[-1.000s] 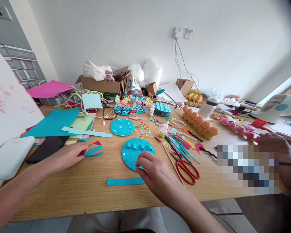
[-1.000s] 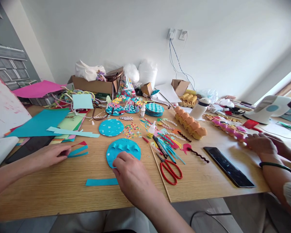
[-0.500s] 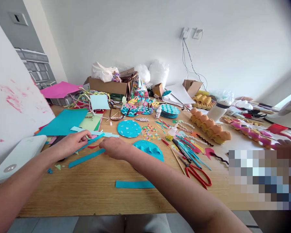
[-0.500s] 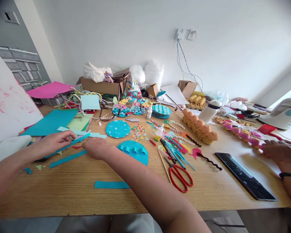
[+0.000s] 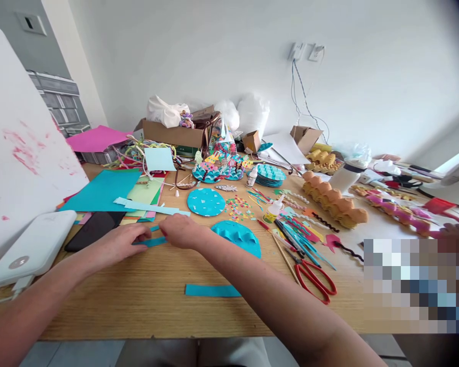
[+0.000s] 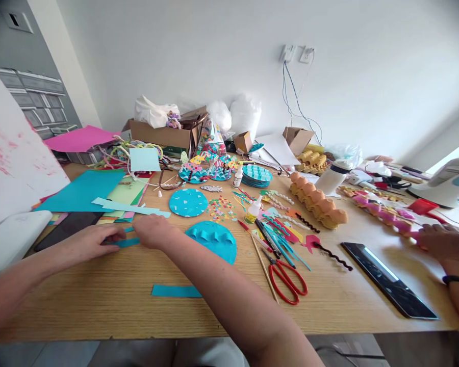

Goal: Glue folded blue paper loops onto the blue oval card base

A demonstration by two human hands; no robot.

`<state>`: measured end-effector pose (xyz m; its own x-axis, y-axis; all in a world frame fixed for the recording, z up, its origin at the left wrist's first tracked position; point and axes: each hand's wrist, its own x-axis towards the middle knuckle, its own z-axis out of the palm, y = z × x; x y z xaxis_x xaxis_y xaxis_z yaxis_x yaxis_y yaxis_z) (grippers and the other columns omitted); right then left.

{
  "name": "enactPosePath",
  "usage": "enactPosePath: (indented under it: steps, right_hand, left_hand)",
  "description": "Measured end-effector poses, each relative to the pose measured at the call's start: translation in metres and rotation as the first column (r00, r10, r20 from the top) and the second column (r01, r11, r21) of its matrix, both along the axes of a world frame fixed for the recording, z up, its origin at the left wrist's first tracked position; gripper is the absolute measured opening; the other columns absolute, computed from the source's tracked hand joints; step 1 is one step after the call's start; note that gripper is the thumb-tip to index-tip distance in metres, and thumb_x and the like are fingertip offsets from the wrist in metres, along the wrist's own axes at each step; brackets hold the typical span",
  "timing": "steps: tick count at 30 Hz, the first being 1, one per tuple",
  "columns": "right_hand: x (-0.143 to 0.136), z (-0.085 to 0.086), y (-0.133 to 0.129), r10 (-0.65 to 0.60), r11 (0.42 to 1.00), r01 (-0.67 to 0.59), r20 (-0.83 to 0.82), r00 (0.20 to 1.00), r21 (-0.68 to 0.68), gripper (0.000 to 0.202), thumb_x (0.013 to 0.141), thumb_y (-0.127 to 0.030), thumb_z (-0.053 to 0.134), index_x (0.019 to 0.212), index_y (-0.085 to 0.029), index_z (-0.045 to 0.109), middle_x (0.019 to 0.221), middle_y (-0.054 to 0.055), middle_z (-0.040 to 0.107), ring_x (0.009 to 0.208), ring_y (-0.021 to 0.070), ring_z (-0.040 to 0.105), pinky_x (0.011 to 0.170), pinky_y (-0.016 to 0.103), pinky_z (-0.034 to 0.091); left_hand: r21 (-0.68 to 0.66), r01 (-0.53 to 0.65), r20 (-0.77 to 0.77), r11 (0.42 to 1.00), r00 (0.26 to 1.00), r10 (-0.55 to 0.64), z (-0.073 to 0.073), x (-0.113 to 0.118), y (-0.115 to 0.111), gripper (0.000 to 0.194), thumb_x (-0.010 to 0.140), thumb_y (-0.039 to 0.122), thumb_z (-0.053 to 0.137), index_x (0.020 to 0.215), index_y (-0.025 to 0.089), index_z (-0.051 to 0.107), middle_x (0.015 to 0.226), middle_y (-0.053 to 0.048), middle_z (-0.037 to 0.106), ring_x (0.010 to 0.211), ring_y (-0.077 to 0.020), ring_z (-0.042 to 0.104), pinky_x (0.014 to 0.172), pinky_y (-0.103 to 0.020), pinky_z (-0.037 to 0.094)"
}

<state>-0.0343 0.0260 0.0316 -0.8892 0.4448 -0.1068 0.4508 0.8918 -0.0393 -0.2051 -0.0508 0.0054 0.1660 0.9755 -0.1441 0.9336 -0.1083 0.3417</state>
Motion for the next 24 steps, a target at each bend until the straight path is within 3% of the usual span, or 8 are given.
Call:
enactPosePath:
  steps: [5, 10, 17, 21, 24]
  right_hand:
    - [0.003, -0.001, -0.001, -0.008, 0.998, 0.007, -0.003, 1.0, -0.062, 0.021, 0.081, -0.018, 0.05, 0.099, -0.02, 0.061, 0.101, 0.007, 0.068, 0.092, 0.0218, 0.064, 0.069, 0.029, 0.053]
    - [-0.002, -0.003, -0.004, -0.041, 0.993, 0.044, 0.034, 0.999, -0.107, 0.019, 0.079, -0.014, 0.053, 0.094, -0.014, 0.064, 0.104, 0.012, 0.066, 0.097, 0.0254, 0.063, 0.072, 0.032, 0.052]
    - [0.001, 0.003, -0.001, -0.093, 0.975, 0.09, -0.007, 0.996, -0.205, 0.02, 0.074, -0.015, 0.057, 0.091, -0.019, 0.066, 0.096, 0.009, 0.068, 0.089, 0.0241, 0.063, 0.064, 0.028, 0.047]
    - [0.013, 0.008, 0.003, -0.142, 0.944, 0.112, -0.077, 0.987, -0.311, 0.014, 0.074, -0.021, 0.059, 0.085, -0.02, 0.067, 0.082, 0.003, 0.067, 0.075, 0.0163, 0.06, 0.054, 0.021, 0.039]
    - [0.024, 0.009, 0.005, -0.192, 0.913, 0.122, -0.145, 0.971, -0.389, 0.011, 0.076, -0.02, 0.058, 0.082, -0.018, 0.066, 0.076, 0.0, 0.065, 0.067, 0.0113, 0.056, 0.051, 0.019, 0.035]
  left_hand:
    - [0.005, -0.029, -0.006, 1.0, 1.0, 0.029, -0.002, 0.001, 0.0, 0.022, 0.067, 0.031, 0.047, 0.083, 0.02, 0.057, 0.086, -0.004, 0.065, 0.081, -0.0224, 0.06, 0.071, -0.031, 0.044]
    - [-0.017, -0.052, -0.018, 0.999, 0.999, 0.052, -0.004, -0.001, 0.002, 0.018, 0.069, 0.033, 0.045, 0.077, 0.02, 0.055, 0.073, -0.002, 0.061, 0.07, -0.021, 0.058, 0.062, -0.029, 0.04]
    - [-0.006, -0.063, 0.015, 0.998, 0.998, 0.063, 0.001, -0.007, 0.003, 0.017, 0.068, 0.036, 0.045, 0.069, 0.02, 0.052, 0.067, 0.0, 0.058, 0.065, -0.0198, 0.055, 0.059, -0.027, 0.037]
    - [-0.054, -0.107, 0.182, 0.993, 0.977, 0.115, 0.014, -0.016, -0.001, 0.024, 0.069, 0.042, 0.048, 0.068, 0.02, 0.057, 0.067, 0.001, 0.059, 0.067, -0.019, 0.054, 0.061, -0.026, 0.038]
    - [-0.09, -0.214, 0.388, 0.973, 0.892, 0.232, 0.023, -0.019, -0.007, 0.025, 0.064, 0.043, 0.058, 0.07, 0.02, 0.062, 0.065, 0.002, 0.06, 0.064, -0.0167, 0.052, 0.057, -0.023, 0.037]
